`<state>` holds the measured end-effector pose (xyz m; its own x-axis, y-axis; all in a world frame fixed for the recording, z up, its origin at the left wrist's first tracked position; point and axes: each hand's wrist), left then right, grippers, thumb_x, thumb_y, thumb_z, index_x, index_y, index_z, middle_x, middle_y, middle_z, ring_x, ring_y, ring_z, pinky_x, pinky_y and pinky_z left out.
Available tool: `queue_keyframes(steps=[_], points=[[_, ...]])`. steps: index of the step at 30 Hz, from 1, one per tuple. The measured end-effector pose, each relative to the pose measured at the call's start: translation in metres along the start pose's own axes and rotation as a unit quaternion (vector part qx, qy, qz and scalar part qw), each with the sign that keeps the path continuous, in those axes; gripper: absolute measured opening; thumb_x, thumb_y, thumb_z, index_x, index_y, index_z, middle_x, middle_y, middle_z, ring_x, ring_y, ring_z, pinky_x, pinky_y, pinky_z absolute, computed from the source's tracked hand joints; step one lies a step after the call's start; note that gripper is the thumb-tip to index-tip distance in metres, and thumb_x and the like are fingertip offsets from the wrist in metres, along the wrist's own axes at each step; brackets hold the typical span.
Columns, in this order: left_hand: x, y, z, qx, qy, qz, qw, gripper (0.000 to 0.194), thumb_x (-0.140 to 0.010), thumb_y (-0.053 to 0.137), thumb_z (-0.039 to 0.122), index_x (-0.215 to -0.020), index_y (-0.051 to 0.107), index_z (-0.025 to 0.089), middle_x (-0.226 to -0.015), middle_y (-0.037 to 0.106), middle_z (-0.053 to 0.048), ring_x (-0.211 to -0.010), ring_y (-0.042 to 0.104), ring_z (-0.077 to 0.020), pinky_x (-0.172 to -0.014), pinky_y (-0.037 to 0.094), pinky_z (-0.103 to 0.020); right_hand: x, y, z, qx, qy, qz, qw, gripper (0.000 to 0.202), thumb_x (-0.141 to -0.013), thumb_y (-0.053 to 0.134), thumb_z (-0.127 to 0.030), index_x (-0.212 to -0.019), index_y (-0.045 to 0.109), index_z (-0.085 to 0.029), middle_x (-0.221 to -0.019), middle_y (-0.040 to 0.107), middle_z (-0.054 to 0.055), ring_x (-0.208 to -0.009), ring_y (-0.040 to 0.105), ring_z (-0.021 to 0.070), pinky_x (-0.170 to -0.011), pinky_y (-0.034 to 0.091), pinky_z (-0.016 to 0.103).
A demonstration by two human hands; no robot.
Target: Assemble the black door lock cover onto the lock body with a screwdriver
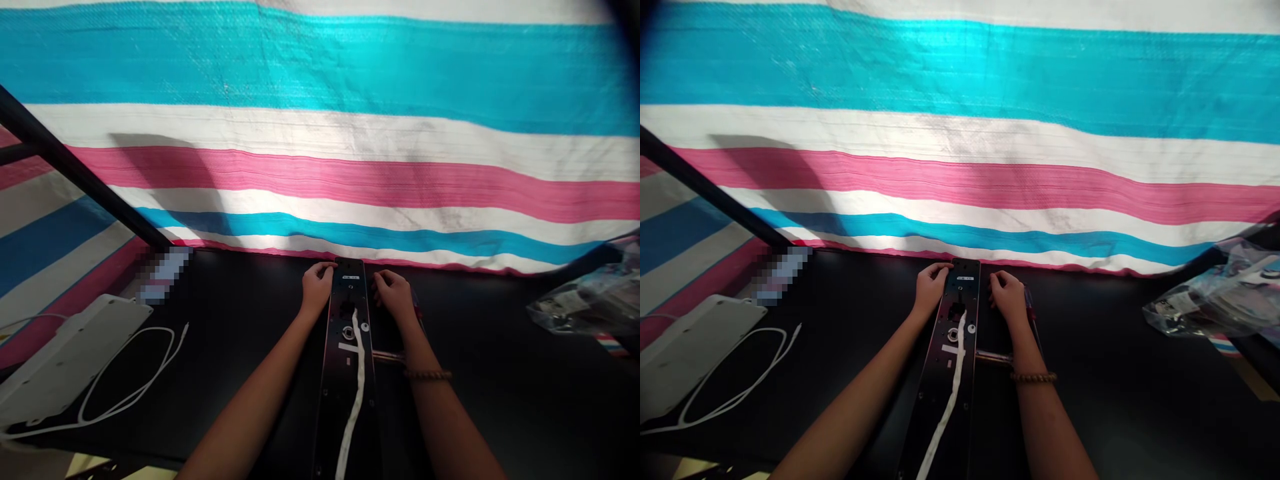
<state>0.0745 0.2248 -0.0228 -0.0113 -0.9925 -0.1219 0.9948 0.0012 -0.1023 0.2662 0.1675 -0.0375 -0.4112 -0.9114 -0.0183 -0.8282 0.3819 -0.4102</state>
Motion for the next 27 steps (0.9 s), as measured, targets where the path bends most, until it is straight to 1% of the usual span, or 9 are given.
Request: queue_keyframes(steps=[8,18,27], points=[[-0.0004,0.0001,-0.0009,-0.004,-0.006,-0.004,1.000,0.019,-0.085,0.059,0.019,-0.086,0.078,0.017,-0.093,0.079,-0.007,-0.089,0.073,-0.0214,-0.084,0.054,-0.031,0.0003,0.0006,-0.0012,-0.004,-0.003,0.001,1.000,0.031,-0.085,0.056,-0.048,-0.074,0.063,-0.020,-0.054,0.062,-0.002,-0.034,0.055,0.0121,-0.034,0.039,0.021],[-0.0004,-0.0006,-0.0007,-0.013,-0.003,-0.005,1.000,0.020,-0.085,0.058,0.017,-0.085,0.078,0.018,-0.093,0.079,-0.007,-0.089,0.073,-0.0213,-0.085,0.055,-0.031,-0.0016,0.0008,0.0032,-0.003,-0.003,-0.002,1.000,0.032,-0.085,0.056,-0.049,-0.074,0.064,-0.020,-0.056,0.063,-0.001,-0.034,0.055,0.0122,-0.034,0.040,0.021],[-0.0009,0.0006,-0.0014,-0.007,-0.008,-0.007,1.000,0.020,-0.086,0.058,0.019,-0.085,0.078,0.017,-0.089,0.079,-0.007,-0.083,0.073,-0.0208,-0.078,0.056,-0.030,-0.0003,0.0007,0.0005,-0.003,-0.002,0.002,1.000,0.032,-0.085,0.056,-0.050,-0.074,0.064,-0.020,-0.056,0.064,-0.001,-0.035,0.055,0.0124,-0.034,0.040,0.021]])
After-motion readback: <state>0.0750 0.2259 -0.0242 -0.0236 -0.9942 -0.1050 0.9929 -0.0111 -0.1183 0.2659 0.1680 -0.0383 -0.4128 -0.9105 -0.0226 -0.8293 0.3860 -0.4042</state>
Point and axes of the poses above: each hand's wrist, its own x-axis away from the middle knuckle, its own y-axis out of the palm, z = x × y
